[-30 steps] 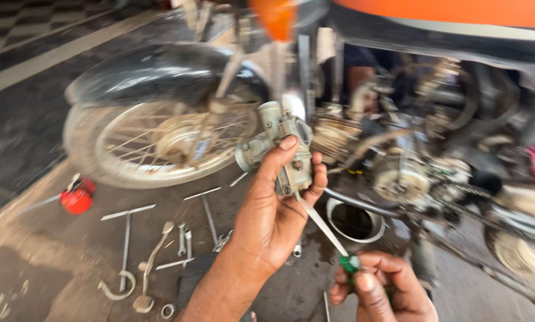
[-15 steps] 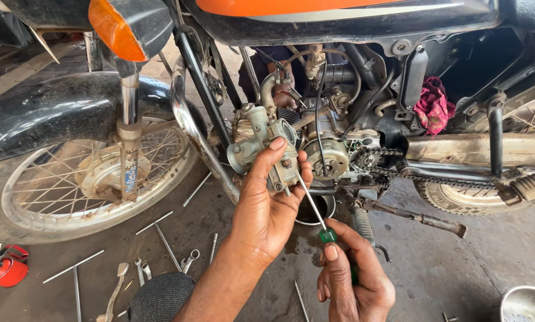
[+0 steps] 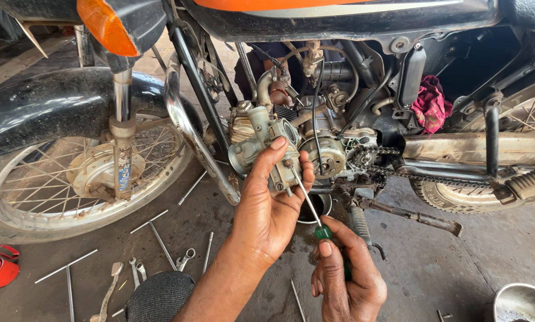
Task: The person repairs a motorcycle carburetor assembly, using a screwdriver to adjust internal components and then fitting it back onto the engine block by hand.
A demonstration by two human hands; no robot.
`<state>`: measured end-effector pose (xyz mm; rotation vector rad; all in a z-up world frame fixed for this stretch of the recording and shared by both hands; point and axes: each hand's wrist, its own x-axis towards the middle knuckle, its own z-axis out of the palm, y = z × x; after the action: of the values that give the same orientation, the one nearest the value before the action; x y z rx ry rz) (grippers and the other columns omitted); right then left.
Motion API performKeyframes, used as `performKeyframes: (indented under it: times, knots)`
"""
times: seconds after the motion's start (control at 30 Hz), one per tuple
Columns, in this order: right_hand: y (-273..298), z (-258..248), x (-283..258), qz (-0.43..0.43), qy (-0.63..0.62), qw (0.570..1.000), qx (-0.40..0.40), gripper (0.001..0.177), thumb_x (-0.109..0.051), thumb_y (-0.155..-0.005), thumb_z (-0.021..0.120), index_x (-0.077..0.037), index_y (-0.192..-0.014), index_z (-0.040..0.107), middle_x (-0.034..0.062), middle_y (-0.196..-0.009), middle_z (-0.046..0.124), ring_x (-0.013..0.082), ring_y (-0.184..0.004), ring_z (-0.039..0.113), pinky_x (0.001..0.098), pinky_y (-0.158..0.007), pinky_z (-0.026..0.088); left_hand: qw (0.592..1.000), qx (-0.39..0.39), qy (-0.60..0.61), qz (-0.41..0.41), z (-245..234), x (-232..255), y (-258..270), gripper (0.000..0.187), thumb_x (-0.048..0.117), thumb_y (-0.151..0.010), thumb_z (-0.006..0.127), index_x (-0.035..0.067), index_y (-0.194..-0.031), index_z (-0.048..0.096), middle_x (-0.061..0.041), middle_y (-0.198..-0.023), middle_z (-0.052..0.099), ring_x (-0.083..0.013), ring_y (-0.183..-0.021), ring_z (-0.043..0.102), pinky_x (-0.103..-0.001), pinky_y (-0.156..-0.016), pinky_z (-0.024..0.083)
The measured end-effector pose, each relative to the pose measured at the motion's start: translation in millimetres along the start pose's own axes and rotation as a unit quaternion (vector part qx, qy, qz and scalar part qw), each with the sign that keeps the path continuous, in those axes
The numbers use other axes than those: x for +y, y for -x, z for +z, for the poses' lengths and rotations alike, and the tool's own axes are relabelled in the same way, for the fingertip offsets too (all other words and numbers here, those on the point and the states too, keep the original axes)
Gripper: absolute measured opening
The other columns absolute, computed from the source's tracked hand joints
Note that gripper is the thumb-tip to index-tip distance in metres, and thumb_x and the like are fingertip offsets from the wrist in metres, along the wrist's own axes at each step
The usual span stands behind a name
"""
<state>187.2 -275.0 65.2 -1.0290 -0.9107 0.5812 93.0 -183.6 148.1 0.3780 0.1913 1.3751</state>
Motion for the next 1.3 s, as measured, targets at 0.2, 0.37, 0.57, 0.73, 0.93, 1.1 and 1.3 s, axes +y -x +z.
performKeyframes:
  times: [0.2,0.37,0.57,0.73,0.93,1.1,1.3]
  knots:
    - [2.6,2.6,2.1,-0.041,0.021,0.999,0.027,0.03,-0.003,-0.095,0.063,0.005,-0.123,0.069,0.0086,-0.071,0.065,0.0063,-0.044,0.051,0.0229,-0.039,0.043,1.0,-0.011,-0.004,0.0,0.6,-4.4,-3.4,0.029,0.016,-0.088,0.077,0.004,-0.11,0.064,-0.007,-0.099,0.066,-0.0179,-0.09,0.069,-0.031,-0.077,0.061]
    - [0.7,-0.4,3.7,-0.036,0.047,0.998,0.02,0.03,-0.003,-0.094,0.064,0.004,-0.123,0.069,0.0066,-0.072,0.065,0.006,-0.045,0.053,0.0227,-0.039,0.044,1.0,-0.009,-0.003,-0.007,2.4,-6.7,-5.5,0.029,0.015,-0.087,0.077,0.004,-0.11,0.064,-0.007,-0.1,0.067,-0.0176,-0.09,0.069,-0.03,-0.078,0.062]
    - [-2.1,-2.3,7.4,-0.022,0.026,0.999,0.021,0.031,-0.004,-0.093,0.065,0.003,-0.123,0.069,0.0051,-0.071,0.064,0.0054,-0.046,0.053,0.0227,-0.039,0.044,1.0,-0.003,-0.006,-0.012,5.5,-9.9,-9.7,0.028,0.014,-0.087,0.077,0.004,-0.11,0.064,-0.007,-0.099,0.067,-0.0184,-0.089,0.069,-0.03,-0.076,0.062]
    - [-5.2,-3.1,12.5,-0.025,0.007,0.999,0.033,0.031,-0.004,-0.093,0.066,0.004,-0.123,0.069,0.0045,-0.07,0.063,0.0053,-0.046,0.052,0.0219,-0.039,0.043,1.0,-0.008,-0.01,-0.023,5.9,-15.8,-14.8,0.026,0.014,-0.088,0.077,0.003,-0.108,0.065,-0.007,-0.097,0.067,-0.0183,-0.089,0.07,-0.03,-0.076,0.062]
    - [-9.5,-3.8,12.4,-0.053,0.03,0.997,0.044,0.029,-0.004,-0.093,0.066,0.004,-0.122,0.07,0.0042,-0.071,0.064,0.0053,-0.047,0.053,0.021,-0.039,0.043,0.999,-0.011,0.0,-0.032,7.0,-20.4,-19.7,0.026,0.014,-0.088,0.077,0.004,-0.108,0.065,-0.006,-0.097,0.068,-0.0175,-0.089,0.07,-0.03,-0.076,0.062]
    - [-10.6,-4.6,13.5,-0.037,0.005,0.999,0.036,0.03,-0.003,-0.094,0.066,0.004,-0.123,0.069,0.0052,-0.075,0.064,0.0049,-0.049,0.053,0.0213,-0.039,0.043,0.999,-0.005,-0.004,-0.037,8.3,-21.3,-20.9,0.027,0.015,-0.087,0.077,0.003,-0.108,0.064,-0.007,-0.097,0.067,-0.0178,-0.089,0.07,-0.03,-0.076,0.062]
    - [-14.6,-7.6,13.4,-0.068,0.041,0.996,0.032,0.03,-0.003,-0.093,0.066,0.005,-0.121,0.069,0.006,-0.078,0.066,0.0047,-0.049,0.055,0.0208,-0.039,0.043,0.999,-0.006,0.002,-0.044,7.4,-23.8,-23.0,0.028,0.016,-0.087,0.077,0.004,-0.109,0.064,-0.006,-0.099,0.065,-0.0176,-0.089,0.069,-0.03,-0.076,0.062]
